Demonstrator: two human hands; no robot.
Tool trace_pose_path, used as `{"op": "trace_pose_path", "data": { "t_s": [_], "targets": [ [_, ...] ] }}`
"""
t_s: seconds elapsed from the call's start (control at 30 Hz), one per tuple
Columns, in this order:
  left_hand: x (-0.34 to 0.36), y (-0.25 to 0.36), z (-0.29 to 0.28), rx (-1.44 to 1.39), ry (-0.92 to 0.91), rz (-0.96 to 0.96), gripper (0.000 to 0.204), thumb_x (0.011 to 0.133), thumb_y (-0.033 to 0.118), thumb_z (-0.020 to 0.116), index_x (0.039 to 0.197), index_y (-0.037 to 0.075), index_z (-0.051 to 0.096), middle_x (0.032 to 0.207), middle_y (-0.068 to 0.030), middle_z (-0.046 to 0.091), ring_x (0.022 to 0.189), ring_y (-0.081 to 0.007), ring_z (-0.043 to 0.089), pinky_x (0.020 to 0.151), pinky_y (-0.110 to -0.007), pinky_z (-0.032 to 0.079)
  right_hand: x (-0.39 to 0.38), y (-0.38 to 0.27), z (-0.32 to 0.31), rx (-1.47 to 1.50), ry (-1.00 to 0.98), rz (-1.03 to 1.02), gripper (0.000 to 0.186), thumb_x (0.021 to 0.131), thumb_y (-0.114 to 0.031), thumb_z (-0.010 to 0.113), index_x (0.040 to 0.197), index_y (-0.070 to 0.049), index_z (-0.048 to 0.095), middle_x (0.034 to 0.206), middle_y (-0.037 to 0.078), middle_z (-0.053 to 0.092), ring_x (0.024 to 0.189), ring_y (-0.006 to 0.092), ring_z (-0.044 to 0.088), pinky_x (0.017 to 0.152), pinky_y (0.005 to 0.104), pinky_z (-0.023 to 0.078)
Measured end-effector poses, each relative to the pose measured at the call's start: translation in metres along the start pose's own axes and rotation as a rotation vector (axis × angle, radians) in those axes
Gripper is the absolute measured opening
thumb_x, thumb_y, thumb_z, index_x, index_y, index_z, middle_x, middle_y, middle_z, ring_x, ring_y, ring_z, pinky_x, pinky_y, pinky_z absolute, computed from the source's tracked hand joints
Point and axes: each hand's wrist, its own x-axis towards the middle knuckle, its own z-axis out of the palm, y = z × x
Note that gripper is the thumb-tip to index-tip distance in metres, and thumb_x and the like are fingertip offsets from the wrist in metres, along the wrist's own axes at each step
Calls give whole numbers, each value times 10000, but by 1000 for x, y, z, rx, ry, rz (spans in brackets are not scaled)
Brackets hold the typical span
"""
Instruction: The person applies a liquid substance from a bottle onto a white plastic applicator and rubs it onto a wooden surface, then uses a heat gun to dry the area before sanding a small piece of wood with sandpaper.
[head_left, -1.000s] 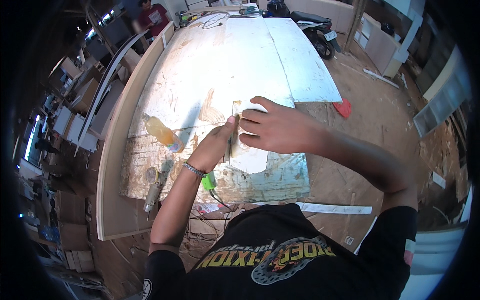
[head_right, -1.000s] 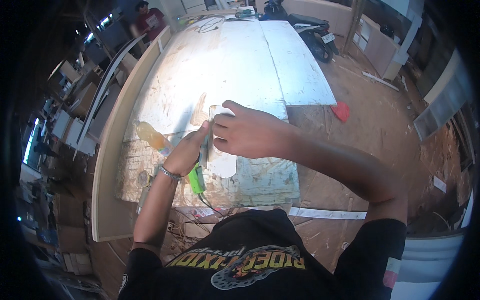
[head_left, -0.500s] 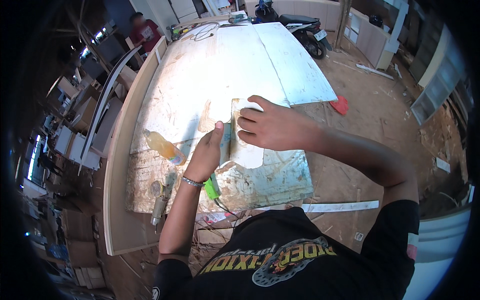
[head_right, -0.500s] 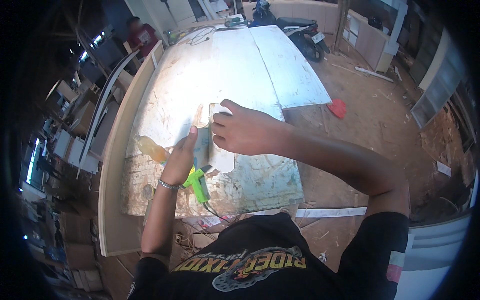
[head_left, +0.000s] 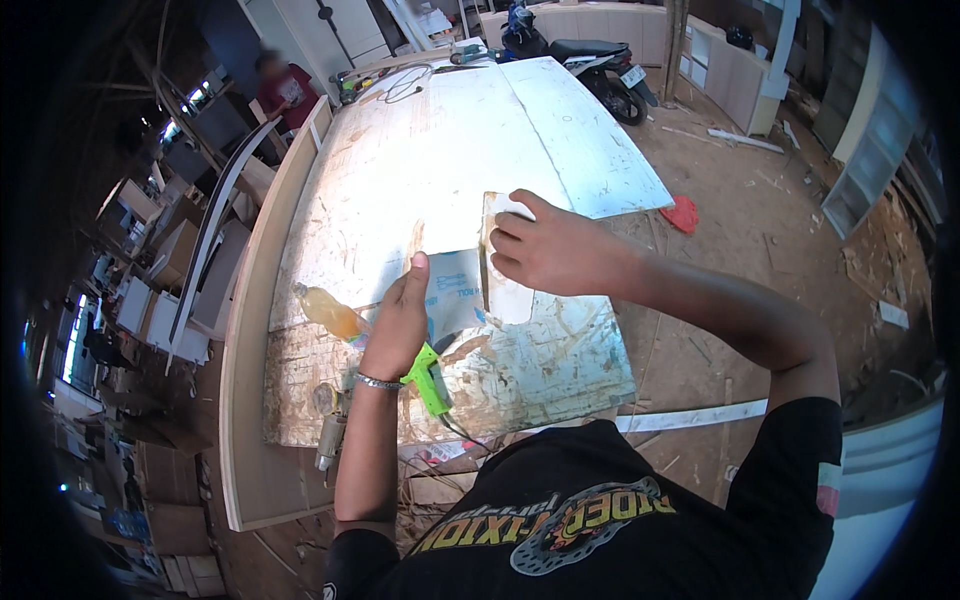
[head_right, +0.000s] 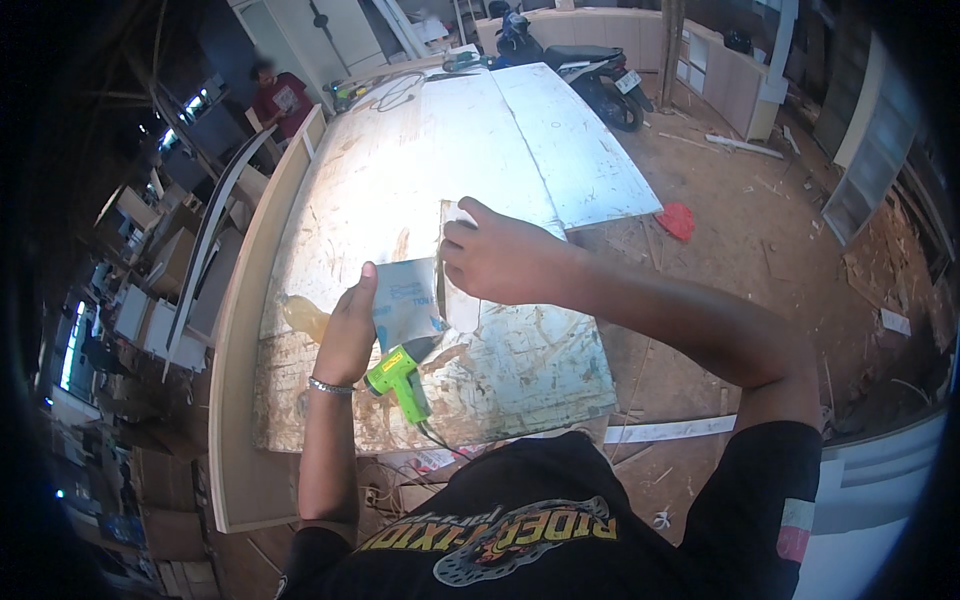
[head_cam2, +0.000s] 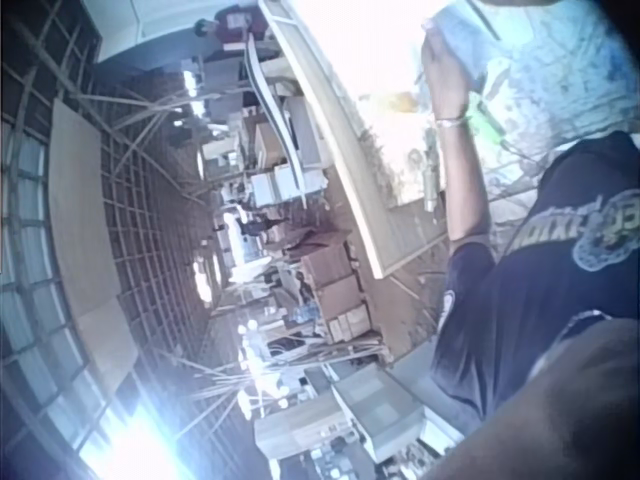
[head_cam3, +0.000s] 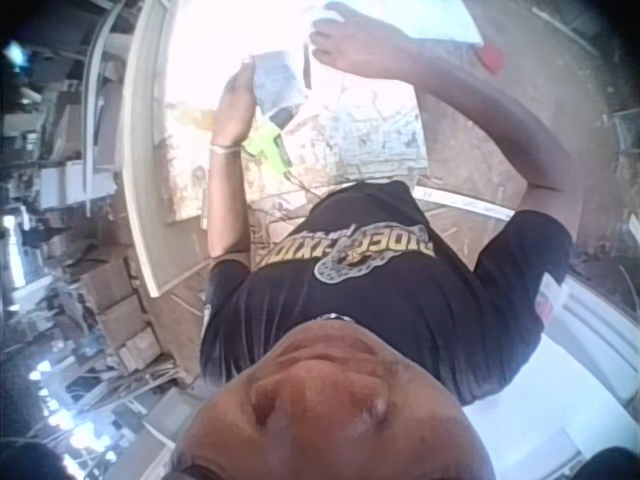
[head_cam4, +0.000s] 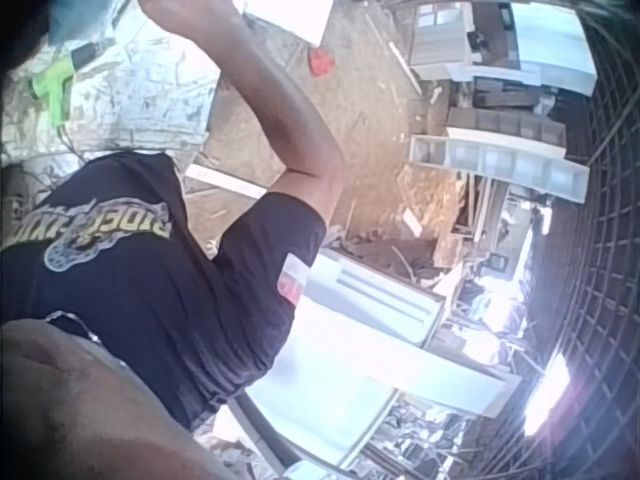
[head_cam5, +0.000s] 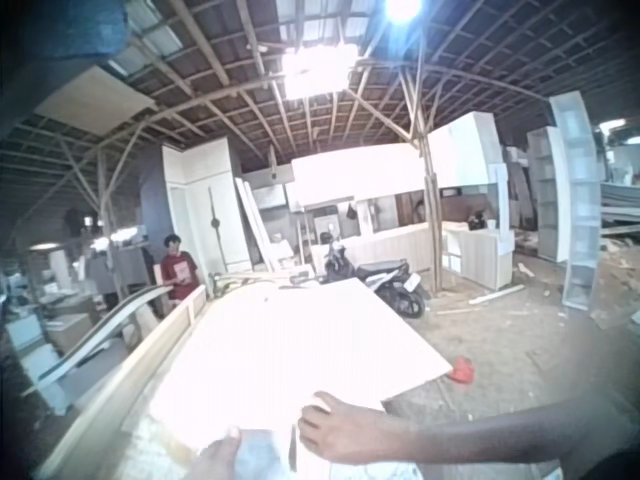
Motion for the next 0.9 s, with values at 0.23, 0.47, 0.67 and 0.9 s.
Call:
{"op": "trace_pose_path", "data": {
  "t_s": [0.23, 0.47, 0.67, 0.9],
  "targets": [
    [14, -22, -25, -93, 77, -19, 926, 943, 721, 396, 1267, -131, 564, 1203, -247, 637, 1143, -281, 592, 1009, -342, 424, -19, 14, 4, 126, 82, 30, 226, 844, -134, 600, 1060, -131, 665, 1059, 48, 613, 1119, 209, 557, 1092, 489, 358],
    [-4, -29, -58, -44, 133, -52, 938, 945, 704, 407, 1343, -141, 487, 1381, -316, 515, 1349, -356, 462, 1126, -367, 329, -41, -1, 31, 709, 195, 322, 487, 803, -3, 629, 1275, -121, 635, 1283, 110, 599, 1236, 277, 535, 1075, 441, 390],
    [-30, -30, -59, -36, 69, -116, 946, 959, 695, 390, 1338, -167, 470, 1377, -330, 509, 1348, -364, 459, 1130, -367, 323, -45, -60, 93, 1525, 535, 1030, 408, 980, -103, 575, 1370, -1, 511, 1347, 154, 570, 1274, 284, 538, 1032, 392, 463],
    [-38, -54, -17, -67, 2, -212, 908, 974, 667, 387, 1357, -152, 463, 1399, -314, 498, 1360, -337, 450, 1136, -365, 312, -11, -69, 96, 2673, 934, 1159, 493, 988, -153, 565, 1444, -55, 406, 1397, 131, 529, 1287, 266, 524, 1074, 445, 431]
  ]
}}
